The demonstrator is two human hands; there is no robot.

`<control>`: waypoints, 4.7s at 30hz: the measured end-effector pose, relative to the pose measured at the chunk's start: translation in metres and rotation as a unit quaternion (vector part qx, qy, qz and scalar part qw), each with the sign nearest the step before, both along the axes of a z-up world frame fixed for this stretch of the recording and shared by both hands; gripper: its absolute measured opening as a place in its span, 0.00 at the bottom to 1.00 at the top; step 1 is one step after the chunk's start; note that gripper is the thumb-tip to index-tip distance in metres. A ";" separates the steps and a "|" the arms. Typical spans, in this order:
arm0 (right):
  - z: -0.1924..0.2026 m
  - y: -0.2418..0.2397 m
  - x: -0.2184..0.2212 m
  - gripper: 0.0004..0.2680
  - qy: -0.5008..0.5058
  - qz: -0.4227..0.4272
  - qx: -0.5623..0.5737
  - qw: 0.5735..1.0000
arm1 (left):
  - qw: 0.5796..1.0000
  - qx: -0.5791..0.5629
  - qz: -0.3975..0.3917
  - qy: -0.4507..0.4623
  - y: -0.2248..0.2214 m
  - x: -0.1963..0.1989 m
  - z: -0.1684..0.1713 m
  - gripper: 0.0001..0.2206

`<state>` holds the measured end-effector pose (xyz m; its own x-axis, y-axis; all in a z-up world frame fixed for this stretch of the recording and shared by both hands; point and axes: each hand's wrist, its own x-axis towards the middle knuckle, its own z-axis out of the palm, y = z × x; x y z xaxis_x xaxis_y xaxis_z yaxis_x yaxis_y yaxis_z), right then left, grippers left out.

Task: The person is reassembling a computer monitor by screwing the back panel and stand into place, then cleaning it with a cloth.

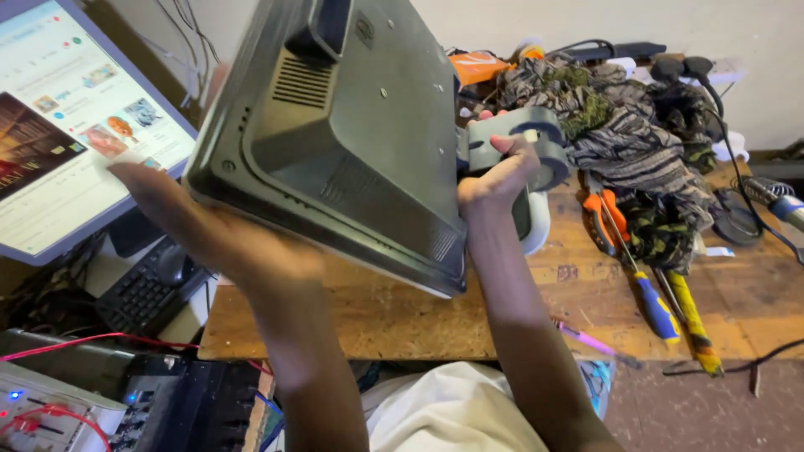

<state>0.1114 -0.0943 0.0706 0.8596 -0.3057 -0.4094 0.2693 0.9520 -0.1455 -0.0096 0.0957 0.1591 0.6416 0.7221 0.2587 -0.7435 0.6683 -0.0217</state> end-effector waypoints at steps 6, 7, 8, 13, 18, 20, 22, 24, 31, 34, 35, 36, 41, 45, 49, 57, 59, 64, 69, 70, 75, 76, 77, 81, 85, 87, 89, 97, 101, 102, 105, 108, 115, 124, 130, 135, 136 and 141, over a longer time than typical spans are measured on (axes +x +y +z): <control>-0.016 0.002 0.000 0.21 -0.013 -0.043 -0.023 0.999 | 0.851 0.414 0.190 0.261 -0.019 -0.021 -0.005 0.27; -0.018 0.003 0.001 0.18 -0.045 -0.042 -0.027 0.998 | 0.847 0.412 0.200 0.271 -0.018 -0.018 0.000 0.25; -0.021 0.003 0.003 0.16 -0.077 -0.041 -0.030 0.996 | 0.842 0.410 0.210 0.281 -0.017 -0.015 0.004 0.24; -0.017 0.010 -0.021 0.14 -0.076 -0.032 -0.041 0.996 | 0.850 0.441 0.173 0.229 -0.008 -0.007 0.021 0.19; -0.030 0.004 -0.031 0.22 -0.111 0.000 -0.021 0.994 | 0.838 0.474 0.169 0.210 -0.013 0.001 0.028 0.14; -0.032 0.003 -0.032 0.23 -0.104 -0.042 -0.005 0.994 | 0.834 0.506 0.140 0.170 -0.016 0.001 0.032 0.11; -0.041 0.002 -0.031 0.22 -0.120 -0.057 -0.004 0.991 | 0.822 0.532 0.138 0.151 -0.014 0.007 0.034 0.11; -0.055 0.004 -0.028 0.21 -0.138 -0.074 0.001 0.988 | 0.807 0.560 0.136 0.127 -0.009 0.016 0.037 0.11; -0.079 0.013 -0.016 0.09 -0.153 -0.063 0.012 0.986 | 0.791 0.600 0.121 0.011 -0.002 0.059 0.032 0.13; -0.083 0.005 -0.006 0.13 -0.159 -0.033 0.009 0.987 | 0.779 0.615 0.118 0.026 -0.011 0.049 0.040 0.12; -0.086 -0.001 -0.004 0.14 -0.174 -0.018 0.008 0.984 | 0.760 0.636 0.127 0.041 -0.016 0.041 0.043 0.16; -0.083 -0.003 -0.014 0.14 -0.174 -0.019 0.007 0.985 | 0.761 0.635 0.126 0.040 -0.017 0.041 0.042 0.16; -0.056 -0.001 -0.059 0.11 -0.186 0.164 -0.124 0.961 | 0.723 0.665 0.179 0.044 -0.002 0.048 0.037 0.13; -0.063 -0.024 -0.076 0.19 -0.092 0.310 -0.150 0.934 | 0.723 0.671 0.167 0.004 -0.006 0.045 0.032 0.11; -0.070 -0.022 -0.087 0.25 -0.213 0.391 -0.084 0.891 | 0.727 0.661 0.172 0.075 -0.022 0.019 0.034 0.18; -0.155 0.007 -0.062 0.30 -0.201 0.349 -0.135 0.905 | 0.764 0.522 0.354 0.139 -0.027 0.044 -0.045 0.26; -0.165 0.006 -0.062 0.29 -0.206 0.357 -0.135 0.901 | 0.759 0.512 0.376 0.143 -0.021 0.039 -0.050 0.26; -0.165 0.003 -0.058 0.32 -0.198 0.367 -0.163 0.894 | 0.775 0.505 0.355 0.136 -0.031 0.036 -0.025 0.19; -0.155 0.006 -0.062 0.34 -0.175 0.366 -0.202 0.891 | 0.779 0.514 0.324 0.157 -0.028 0.022 0.006 0.16; -0.150 0.006 -0.064 0.34 -0.163 0.366 -0.219 0.890 | 0.778 0.516 0.318 0.162 -0.026 0.023 0.011 0.16; -0.143 0.009 -0.070 0.35 -0.139 0.375 -0.235 0.886 | 0.796 0.501 0.278 0.194 -0.013 0.053 0.010 0.17; -0.143 0.008 -0.071 0.34 -0.137 0.377 -0.238 0.884 | 0.792 0.503 0.278 0.206 -0.008 0.062 0.007 0.20; -0.142 0.008 -0.071 0.34 -0.136 0.379 -0.242 0.883 | 0.788 0.504 0.278 0.217 -0.002 0.071 0.005 0.22; -0.140 0.005 -0.073 0.34 -0.123 0.383 -0.237 0.884 | 0.799 0.506 0.227 0.232 -0.004 0.068 0.001 0.21; -0.113 -0.012 -0.099 0.33 -0.068 0.459 -0.320 0.826 | 0.776 0.506 0.226 0.302 -0.018 0.040 -0.016 0.25; -0.079 -0.032 -0.104 0.30 -0.035 0.494 -0.386 0.779 | 0.776 0.505 0.220 0.308 -0.024 0.038 -0.047 0.27; -0.038 -0.056 -0.102 0.22 -0.033 0.371 -0.529 0.762 | 0.787 0.484 0.165 0.346 -0.025 0.045 -0.103 0.23; -0.004 -0.176 0.013 0.29 0.185 0.012 -0.901 0.392 | 0.725 0.521 0.188 0.410 -0.013 0.057 -0.157 0.22; -0.020 -0.176 0.044 0.35 0.256 0.127 -0.880 0.378 | 0.696 0.528 0.219 0.435 -0.009 0.065 -0.160 0.23; -0.033 -0.180 0.047 0.35 0.258 0.130 -0.880 0.378 | 0.694 0.529 0.217 0.437 -0.009 0.061 -0.156 0.23; -0.075 -0.199 0.069 0.39 0.256 0.165 -0.870 0.389 | 0.707 0.523 0.223 0.421 -0.012 0.059 -0.136 0.26; -0.129 -0.228 0.090 0.25 0.205 0.045 -0.933 0.292 | 0.718 0.508 0.229 0.416 -0.014 0.056 -0.121 0.26; -0.037 -0.190 0.046 0.08 0.193 -0.274 -0.808 0.485 | 0.709 0.504 0.262 0.417 -0.016 0.070 -0.140 0.23; -0.006 -0.162 0.023 0.29 -0.088 -0.355 -0.600 0.712 | 0.736 0.538 0.186 0.366 -0.007 0.055 -0.136 0.18; 0.005 -0.008 -0.002 0.28 -0.120 -0.222 -0.777 0.577 | 0.781 0.512 0.219 0.282 0.018 0.103 -0.135 0.22; -0.082 -0.051 0.075 0.47 0.106 -0.249 -0.696 0.665 | 0.765 0.513 0.283 0.267 0.000 0.088 -0.115 0.21; -0.098 -0.044 0.057 0.45 0.091 -0.248 -0.715 0.647 | 0.756 0.518 0.295 0.271 0.004 0.089 -0.119 0.22; -0.100 -0.050 0.071 0.39 0.012 -0.250 -0.780 0.573 | 0.752 0.527 0.294 0.266 0.003 0.083 -0.106 0.24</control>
<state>0.1823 -0.1442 -0.0291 0.5055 -0.5209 0.6878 0.4318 -0.5374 -0.7244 0.0730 0.0985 0.0536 0.5064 0.4957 0.7056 -0.6329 -0.3421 0.6946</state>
